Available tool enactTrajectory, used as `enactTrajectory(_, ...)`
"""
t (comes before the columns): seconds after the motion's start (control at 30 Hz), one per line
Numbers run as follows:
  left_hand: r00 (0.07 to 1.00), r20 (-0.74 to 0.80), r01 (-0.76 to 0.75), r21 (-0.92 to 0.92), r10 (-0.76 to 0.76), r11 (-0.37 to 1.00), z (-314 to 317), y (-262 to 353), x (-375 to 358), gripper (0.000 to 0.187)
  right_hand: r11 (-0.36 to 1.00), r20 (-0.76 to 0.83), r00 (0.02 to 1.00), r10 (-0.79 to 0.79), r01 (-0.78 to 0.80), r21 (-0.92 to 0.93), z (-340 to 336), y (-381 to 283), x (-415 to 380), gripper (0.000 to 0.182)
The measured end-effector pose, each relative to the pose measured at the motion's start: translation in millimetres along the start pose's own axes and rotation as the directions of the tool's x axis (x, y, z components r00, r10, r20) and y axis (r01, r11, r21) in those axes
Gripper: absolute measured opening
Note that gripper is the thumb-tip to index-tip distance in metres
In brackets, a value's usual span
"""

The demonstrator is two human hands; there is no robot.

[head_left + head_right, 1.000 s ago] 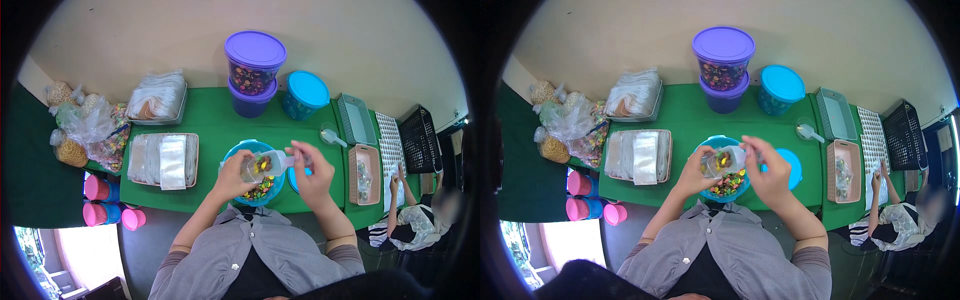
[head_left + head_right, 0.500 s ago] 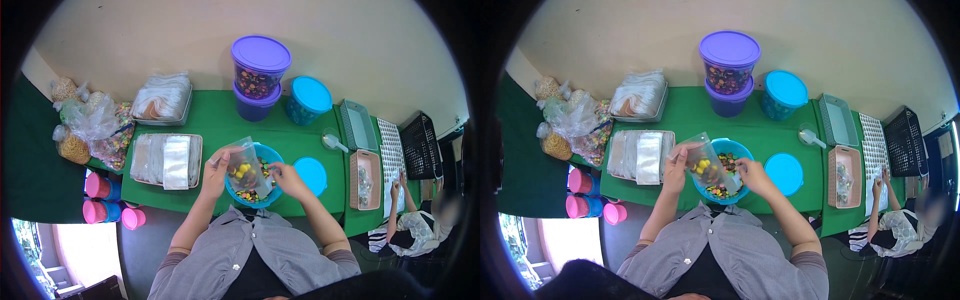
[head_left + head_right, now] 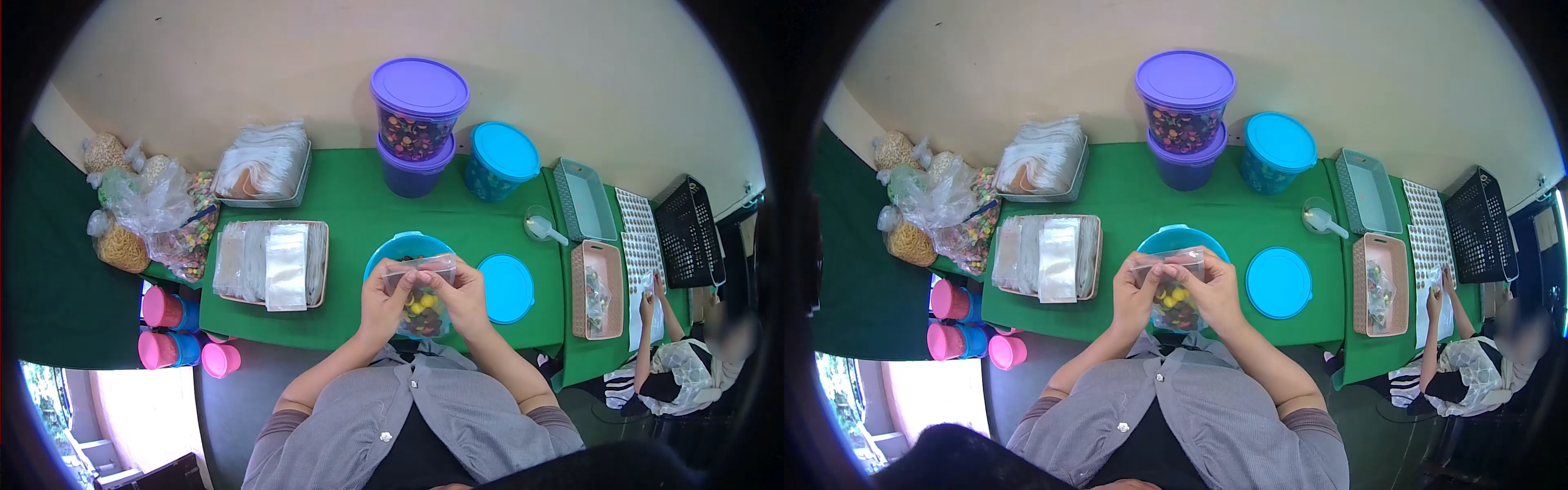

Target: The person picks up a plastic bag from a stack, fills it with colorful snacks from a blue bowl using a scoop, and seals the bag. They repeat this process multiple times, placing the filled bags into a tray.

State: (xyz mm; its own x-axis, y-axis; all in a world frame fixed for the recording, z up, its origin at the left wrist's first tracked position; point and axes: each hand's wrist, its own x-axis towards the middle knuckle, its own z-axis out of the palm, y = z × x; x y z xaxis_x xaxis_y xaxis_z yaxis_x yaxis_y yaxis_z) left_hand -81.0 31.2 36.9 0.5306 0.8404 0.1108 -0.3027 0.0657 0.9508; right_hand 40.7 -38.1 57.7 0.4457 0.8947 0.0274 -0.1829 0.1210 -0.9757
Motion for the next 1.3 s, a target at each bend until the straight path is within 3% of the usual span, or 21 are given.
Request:
enactTrajectory(0.27,0.994,-0.067,-0.082,0.047,0.085,0.996,0.1,-0.2,-8.4,0.016,0.964,-0.052,0.983,-0.177,0.162,-0.212,-2.5,2.2,-10.9,0.013)
enactTrajectory(0.4,0.998,0.065,0.005,0.057,-0.008,0.998,-4.5,5.5,-6.5,0.027,0.959,0.000,0.984,-0.180,0.176,-0.221,-16.8,-10.3,-12.3,0.015)
enactTrajectory(0.47,0.986,0.150,0.061,0.064,-0.070,0.996,-12.0,6.3,-2.3,0.033,0.908,0.035,0.980,-0.196,0.195,-0.372,-32.2,-10.2,-11.8,0.018)
enactTrajectory(0.53,0.916,0.328,0.153,0.243,-0.229,0.958,-24.7,-1.1,4.1,0.041,0.916,-0.047,0.975,-0.216,0.186,-0.355,-62.3,-0.9,-11.0,0.019)
enactTrajectory(0.57,0.956,0.278,0.061,0.141,-0.098,0.988,-32.3,-5.0,9.7,0.041,0.923,-0.225,0.946,-0.234,0.143,-0.358,-90.7,-1.4,-8.5,0.020)
enactTrajectory(0.6,0.980,0.195,0.010,0.154,-0.040,0.988,-52.0,-12.2,17.6,0.041,0.931,-0.398,0.884,-0.245,0.100,-0.352,-126.5,-4.7,-5.0,0.020)
enactTrajectory(0.63,0.998,0.070,-0.020,0.349,-0.005,0.937,-72.0,-13.4,23.7,0.040,0.903,-0.583,0.759,-0.290,0.015,-0.430,-164.6,-8.5,-4.4,0.021)
enactTrajectory(0.7,0.984,-0.151,0.008,0.583,0.098,0.812,-119.6,-21.7,31.6,0.033,0.947,-0.848,0.482,-0.220,-0.104,-0.304,-301.8,19.9,-16.9,0.019)
enactTrajectory(0.77,0.935,-0.285,0.092,0.771,0.213,0.630,-176.7,-42.8,25.9,0.031,0.947,-0.912,0.257,-0.319,0.044,-0.319,-380.0,24.9,-39.9,0.018)
enactTrajectory(0.8,0.928,-0.287,0.144,0.865,0.239,0.481,-202.7,-50.9,22.8,0.040,0.942,-0.931,0.153,-0.332,0.112,-0.317,-410.3,32.6,-51.3,0.020)
enactTrajectory(0.83,0.930,-0.283,0.139,0.863,0.235,0.486,-221.2,-60.2,17.7,0.040,0.930,-0.941,0.049,-0.334,0.178,-0.320,-436.5,43.6,-63.5,0.024)
enactTrajectory(0.9,0.917,-0.346,0.281,0.913,0.198,0.295,-242.5,-73.7,7.7,0.050,0.938,-0.951,-0.022,-0.307,0.159,-0.307,-481.7,72.4,-88.2,0.027)
enactTrajectory(0.93,0.919,-0.344,0.279,0.913,0.194,0.296,-241.7,-75.2,5.9,0.050,0.947,-0.957,-0.089,-0.276,0.145,-0.286,-500.1,87.6,-99.7,0.031)
enactTrajectory(0.97,0.909,-0.370,0.305,0.905,0.195,0.295,-240.6,-75.9,4.6,0.056,0.947,-0.956,-0.092,-0.278,0.144,-0.289,-518.6,104.6,-109.7,0.031)
enactTrajectory(1.03,0.898,-0.396,0.332,0.897,0.193,0.293,-238.2,-76.6,3.9,0.062,0.965,-0.998,0.001,-0.063,-0.254,-0.062,-522.9,119.0,-123.4,0.048)
enactTrajectory(1.07,0.877,-0.411,0.344,0.898,0.249,0.274,-237.0,-76.9,4.7,0.066,0.768,-0.936,0.133,-0.327,-0.539,-0.345,-507.4,117.4,-132.8,0.057)
enactTrajectory(1.1,0.851,-0.426,0.359,0.898,0.305,0.254,-235.1,-75.9,5.5,0.070,0.767,-0.935,0.140,-0.326,-0.538,-0.348,-490.4,114.5,-126.3,0.057)
enactTrajectory(1.17,0.815,-0.511,0.453,0.856,0.275,0.249,-217.3,-54.3,8.3,0.072,0.543,-0.742,-0.356,-0.568,-0.840,-0.013,-468.4,114.6,-111.8,0.056)
enactTrajectory(1.2,0.772,-0.586,0.538,0.808,0.245,0.240,-214.0,-44.5,10.2,0.075,0.541,-0.751,-0.344,-0.564,-0.841,-0.021,-456.4,111.6,-104.7,0.056)
enactTrajectory(1.23,0.762,-0.596,0.549,0.802,0.255,0.234,-219.6,-45.2,11.5,0.075,0.543,-0.774,-0.267,-0.574,-0.832,-0.116,-445.2,108.7,-98.0,0.055)
enactTrajectory(1.3,0.747,-0.529,0.494,0.847,0.403,0.196,-234.0,-49.7,12.1,0.073,0.546,-0.799,-0.104,-0.592,-0.781,-0.304,-422.1,104.0,-80.4,0.052)
